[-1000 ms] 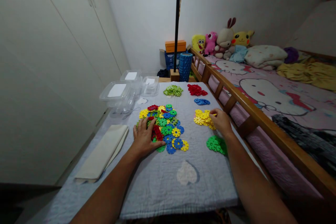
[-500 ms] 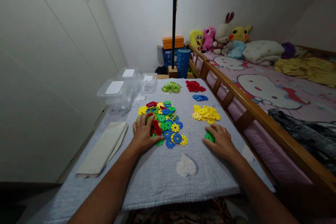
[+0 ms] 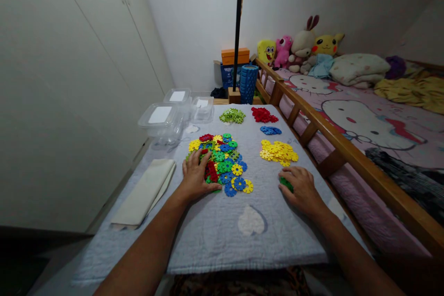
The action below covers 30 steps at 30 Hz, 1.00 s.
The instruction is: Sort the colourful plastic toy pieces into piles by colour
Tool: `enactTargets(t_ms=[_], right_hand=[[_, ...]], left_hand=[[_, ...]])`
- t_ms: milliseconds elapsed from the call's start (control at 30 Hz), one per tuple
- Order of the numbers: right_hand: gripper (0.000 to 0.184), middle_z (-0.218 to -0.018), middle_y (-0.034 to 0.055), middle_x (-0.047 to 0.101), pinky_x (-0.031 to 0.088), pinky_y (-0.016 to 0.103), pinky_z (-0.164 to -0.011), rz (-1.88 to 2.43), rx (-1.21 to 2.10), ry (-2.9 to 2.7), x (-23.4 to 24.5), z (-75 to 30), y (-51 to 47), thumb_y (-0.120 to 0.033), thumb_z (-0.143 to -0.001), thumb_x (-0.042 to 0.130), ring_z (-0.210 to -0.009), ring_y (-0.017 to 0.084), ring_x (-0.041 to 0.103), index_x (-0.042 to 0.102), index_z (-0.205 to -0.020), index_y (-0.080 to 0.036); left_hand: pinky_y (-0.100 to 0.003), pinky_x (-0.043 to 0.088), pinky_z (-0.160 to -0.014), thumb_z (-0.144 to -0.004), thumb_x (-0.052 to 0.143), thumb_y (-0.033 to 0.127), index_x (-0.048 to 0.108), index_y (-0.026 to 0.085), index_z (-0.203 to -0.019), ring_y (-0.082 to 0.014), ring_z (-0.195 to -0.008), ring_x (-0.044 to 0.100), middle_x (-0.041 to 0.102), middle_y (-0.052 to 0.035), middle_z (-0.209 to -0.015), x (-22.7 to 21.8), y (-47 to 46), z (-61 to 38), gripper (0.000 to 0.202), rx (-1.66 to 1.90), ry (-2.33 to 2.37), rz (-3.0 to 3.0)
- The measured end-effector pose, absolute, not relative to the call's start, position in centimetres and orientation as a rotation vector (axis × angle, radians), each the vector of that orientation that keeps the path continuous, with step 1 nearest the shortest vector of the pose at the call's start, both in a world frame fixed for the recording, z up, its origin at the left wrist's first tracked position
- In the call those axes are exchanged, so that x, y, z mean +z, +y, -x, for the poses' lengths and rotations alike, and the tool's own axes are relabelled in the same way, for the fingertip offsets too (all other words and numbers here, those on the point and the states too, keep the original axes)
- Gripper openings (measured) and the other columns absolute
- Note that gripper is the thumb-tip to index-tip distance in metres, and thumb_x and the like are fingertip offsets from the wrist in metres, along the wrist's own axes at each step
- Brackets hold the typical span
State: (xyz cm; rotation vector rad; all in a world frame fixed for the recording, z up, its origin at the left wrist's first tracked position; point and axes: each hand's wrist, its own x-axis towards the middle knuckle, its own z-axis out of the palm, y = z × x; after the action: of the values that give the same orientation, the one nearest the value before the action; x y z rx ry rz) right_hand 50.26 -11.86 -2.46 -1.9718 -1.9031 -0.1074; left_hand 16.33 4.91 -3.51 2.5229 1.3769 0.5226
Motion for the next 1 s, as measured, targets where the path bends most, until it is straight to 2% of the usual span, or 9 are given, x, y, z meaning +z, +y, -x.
enactTargets(t_ms=[100,233,400,533,667,767,867,933,1000], right_hand=[[0.03,-0.127,0.012,0.065,0.036,0.051,-0.102,1.937,-0.067,-1.949,-1.2,-48.5,-10.3,-0.028,-0.085,0.063,-0.12,0.034,0.05,0.072,-0.112,-0.023],[0.029,-0.123,0.0114,0.065,0.04,0.045,-0.1,1.767,0.121,-2.142,0.1,-44.0,-6.7,-0.024,-0.088,0.062,-0.114,0.028,0.054,0.069,-0.115,-0.021],[0.035,-0.123,0.014,0.061,0.042,0.041,-0.098,1.804,0.162,-2.112,-0.6,-39.9,-3.1,-0.02,-0.091,0.057,-0.113,0.027,0.052,0.062,-0.126,-0.018],[0.025,-0.115,0.0141,0.062,0.043,0.04,-0.096,1.812,0.193,-2.009,-1.9,-39.2,-2.4,-0.023,-0.09,0.061,-0.109,0.028,0.052,0.066,-0.114,-0.017],[0.011,-0.099,0.0089,0.065,0.045,0.035,-0.089,1.774,0.257,-1.89,-1.8,-40.4,-2.4,-0.022,-0.088,0.06,-0.097,0.023,0.057,0.069,-0.094,-0.019],[0.014,-0.086,0.0045,0.068,0.045,0.029,-0.078,1.734,0.428,-1.828,-0.6,-42.8,-2.1,-0.021,-0.087,0.055,-0.084,0.018,0.06,0.068,-0.083,-0.02],[0.014,-0.078,0.002,0.068,0.044,0.028,-0.07,1.784,0.465,-1.637,0.7,-46.6,-1.3,-0.026,-0.082,0.056,-0.074,0.017,0.061,0.069,-0.086,-0.02],[0.021,-0.069,-0.0007,0.064,0.042,0.027,-0.063,1.87,0.387,-1.447,1.1,-49.6,-0.9,-0.03,-0.078,0.057,-0.065,0.016,0.058,0.068,-0.094,-0.019],[0.023,-0.067,-0.0012,0.061,0.04,0.026,-0.059,1.953,0.299,-1.291,1.0,-52.3,-0.7,-0.031,-0.074,0.059,-0.062,0.016,0.057,0.066,-0.092,-0.019]], left_hand=[[-0.065,0.014,-0.118,-0.056,0.084,0.064,0.038,0.028,-0.152,-0.0444,-0.148,0.022,0.028,-0.0168,-0.16,-3.4,4.9,-16.4,0.112,0.536,1.367,-2.524],[-0.064,0.015,-0.118,-0.059,0.083,0.063,0.038,0.028,-0.152,-0.0435,-0.148,0.022,0.029,-0.0164,-0.16,-3.4,4.8,-16.4,0.109,0.539,1.37,-2.519],[-0.061,0.017,-0.118,-0.065,0.08,0.063,0.04,0.026,-0.151,-0.0419,-0.148,0.023,0.029,-0.0169,-0.16,-3.6,5.0,-16.4,0.101,0.571,1.397,-2.508],[-0.06,0.018,-0.119,-0.069,0.078,0.061,0.041,0.025,-0.15,-0.0407,-0.148,0.024,0.031,-0.0164,-0.159,-3.9,5.2,-16.4,0.097,0.595,1.384,-2.517],[-0.06,0.02,-0.119,-0.073,0.076,0.057,0.042,0.026,-0.149,-0.0386,-0.146,0.029,0.034,-0.0153,-0.158,-3.8,5.3,-16.4,0.09,0.623,1.362,-2.521],[-0.059,0.021,-0.119,-0.079,0.072,0.051,0.042,0.026,-0.149,-0.0367,-0.145,0.031,0.038,-0.0148,-0.156,-3.7,5.3,-16.4,0.08,0.642,1.344,-2.518],[-0.059,0.02,-0.12,-0.082,0.068,0.047,0.04,0.024,-0.149,-0.0356,-0.146,0.031,0.039,-0.0151,-0.155,-3.6,5.3,-16.4,0.076,0.65,1.338,-2.507],[-0.058,0.021,-0.12,-0.082,0.068,0.048,0.039,0.024,-0.15,-0.0356,-0.145,0.032,0.039,-0.0149,-0.155,-3.6,5.4,-16.4,0.078,0.658,1.334,-2.504],[-0.058,0.021,-0.12,-0.082,0.068,0.049,0.039,0.025,-0.15,-0.0356,-0.145,0.033,0.04,-0.0145,-0.155,-3.7,5.4,-16.4,0.078,0.672,1.332,-2.503]])
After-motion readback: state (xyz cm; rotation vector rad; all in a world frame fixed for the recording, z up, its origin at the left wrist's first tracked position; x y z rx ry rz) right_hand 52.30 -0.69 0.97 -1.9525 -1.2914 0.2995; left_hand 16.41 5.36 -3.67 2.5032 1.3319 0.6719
